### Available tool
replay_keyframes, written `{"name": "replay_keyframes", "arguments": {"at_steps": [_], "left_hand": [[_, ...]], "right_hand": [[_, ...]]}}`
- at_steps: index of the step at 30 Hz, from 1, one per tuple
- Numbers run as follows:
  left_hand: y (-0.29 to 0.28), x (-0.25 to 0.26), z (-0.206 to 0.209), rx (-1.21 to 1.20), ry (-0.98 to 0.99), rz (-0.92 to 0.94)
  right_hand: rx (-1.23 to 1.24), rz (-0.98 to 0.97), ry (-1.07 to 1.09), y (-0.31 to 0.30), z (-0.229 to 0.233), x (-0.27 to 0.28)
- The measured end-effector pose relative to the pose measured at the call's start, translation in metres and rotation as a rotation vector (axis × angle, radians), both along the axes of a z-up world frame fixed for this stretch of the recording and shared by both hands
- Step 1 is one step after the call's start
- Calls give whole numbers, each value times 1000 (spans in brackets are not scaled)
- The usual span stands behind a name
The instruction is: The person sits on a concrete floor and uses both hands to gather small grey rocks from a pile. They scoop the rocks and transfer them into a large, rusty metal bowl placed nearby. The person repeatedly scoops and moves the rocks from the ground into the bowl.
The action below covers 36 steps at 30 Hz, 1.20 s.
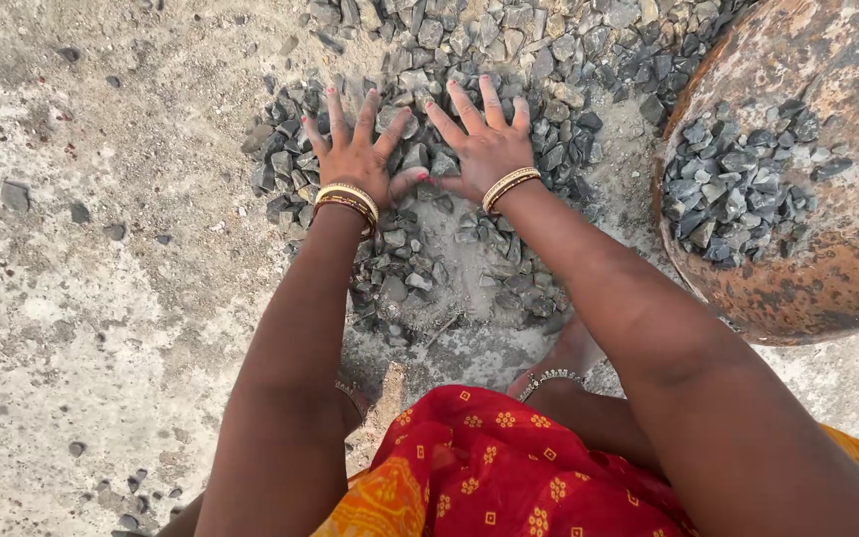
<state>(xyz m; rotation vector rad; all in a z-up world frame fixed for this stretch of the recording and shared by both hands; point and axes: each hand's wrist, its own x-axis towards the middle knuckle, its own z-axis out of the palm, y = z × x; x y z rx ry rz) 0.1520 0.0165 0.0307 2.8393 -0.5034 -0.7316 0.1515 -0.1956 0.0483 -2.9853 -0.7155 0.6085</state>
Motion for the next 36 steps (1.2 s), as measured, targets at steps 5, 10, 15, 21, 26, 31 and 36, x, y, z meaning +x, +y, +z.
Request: {"name": "replay_keyframes", "arguments": {"at_steps": [5,10,15,21,26,31,36], "left_hand": [[4,8,-18,-105,36,199],[-3,-30,-7,-162,35,184],[-5,-100,5,-158,22,-14],[-16,-173,-14,-65,-42,-319],[-16,-152,-10,-119,-98,-214],[-16,-98,-12,-89,-109,-162],[-15,-44,20,-14,-47,-86]], "right_hand": [[99,-196,160,0,14,21],[71,-171,190,-7,16,-8],[120,57,100,-28,8,-96],[259,259,-294,-47,-37,-166],[240,224,-321,-41,-43,-144],[181,170,-292,-31,-46,-102],[173,73,-295,-13,-25,-59]]}}
